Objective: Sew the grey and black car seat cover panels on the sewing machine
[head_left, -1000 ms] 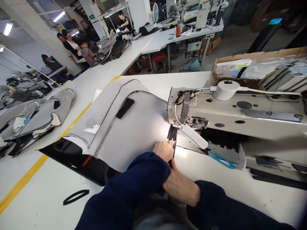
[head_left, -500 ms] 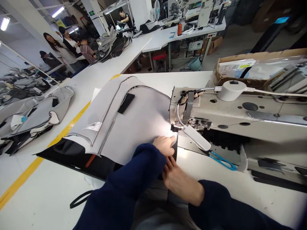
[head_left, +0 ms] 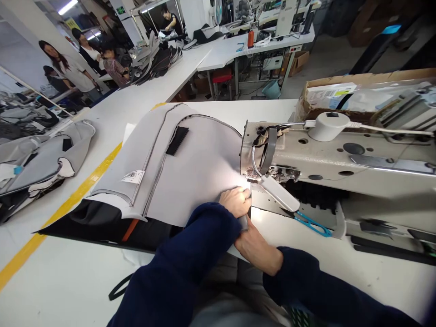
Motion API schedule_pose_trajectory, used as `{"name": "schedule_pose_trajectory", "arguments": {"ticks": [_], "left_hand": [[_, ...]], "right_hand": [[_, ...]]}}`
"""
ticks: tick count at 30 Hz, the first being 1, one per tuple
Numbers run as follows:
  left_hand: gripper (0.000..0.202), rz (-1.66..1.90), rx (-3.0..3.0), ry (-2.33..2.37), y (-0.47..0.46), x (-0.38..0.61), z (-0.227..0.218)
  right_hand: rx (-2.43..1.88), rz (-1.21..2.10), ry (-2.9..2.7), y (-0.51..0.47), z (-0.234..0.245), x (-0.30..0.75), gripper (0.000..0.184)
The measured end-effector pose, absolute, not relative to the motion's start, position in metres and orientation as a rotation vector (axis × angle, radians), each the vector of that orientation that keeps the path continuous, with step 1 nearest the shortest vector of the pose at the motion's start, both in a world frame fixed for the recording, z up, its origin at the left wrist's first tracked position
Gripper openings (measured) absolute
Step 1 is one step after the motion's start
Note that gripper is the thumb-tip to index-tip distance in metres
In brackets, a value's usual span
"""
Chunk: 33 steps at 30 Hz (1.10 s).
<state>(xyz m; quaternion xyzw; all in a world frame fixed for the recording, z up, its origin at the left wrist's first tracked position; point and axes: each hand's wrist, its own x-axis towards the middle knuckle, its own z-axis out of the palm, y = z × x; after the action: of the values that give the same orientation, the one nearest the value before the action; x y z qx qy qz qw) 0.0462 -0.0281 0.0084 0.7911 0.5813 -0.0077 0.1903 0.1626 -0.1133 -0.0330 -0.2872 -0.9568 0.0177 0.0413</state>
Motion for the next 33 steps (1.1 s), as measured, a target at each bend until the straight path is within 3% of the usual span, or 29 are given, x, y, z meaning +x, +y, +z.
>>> {"name": "schedule_pose_trajectory", "arguments": {"ticks": [3,5,10,20,33], "left_hand": [[0.035,0.244,2.339,1.336,-0.056,0.024,0.005],[0.040,0.304,2.432,1.148,-0.076,0.006,0.002],[0.067,0.027,2.644,0.877,-0.092,-0.024,-0.004],[0.040,0.133,2.819,0.781,-0.096,-0.016,-0.029],[0.033,0.337,2.723,0.671,-0.072,-0.019,-0.049]], "right_hand": [[-1.015,-0.025,-2.845,-0.143,-0.043,0.156,0.027],[-1.001,-0.003,-2.728,-0.163,-0.053,0.150,0.037],[-1.067,-0.019,-2.617,-0.184,-0.070,0.134,0.049],[-1.055,0.014,-2.622,-0.181,-0.063,0.127,0.052],[-1.090,-0.039,-2.525,-0.165,-0.072,0.126,0.065]]}}
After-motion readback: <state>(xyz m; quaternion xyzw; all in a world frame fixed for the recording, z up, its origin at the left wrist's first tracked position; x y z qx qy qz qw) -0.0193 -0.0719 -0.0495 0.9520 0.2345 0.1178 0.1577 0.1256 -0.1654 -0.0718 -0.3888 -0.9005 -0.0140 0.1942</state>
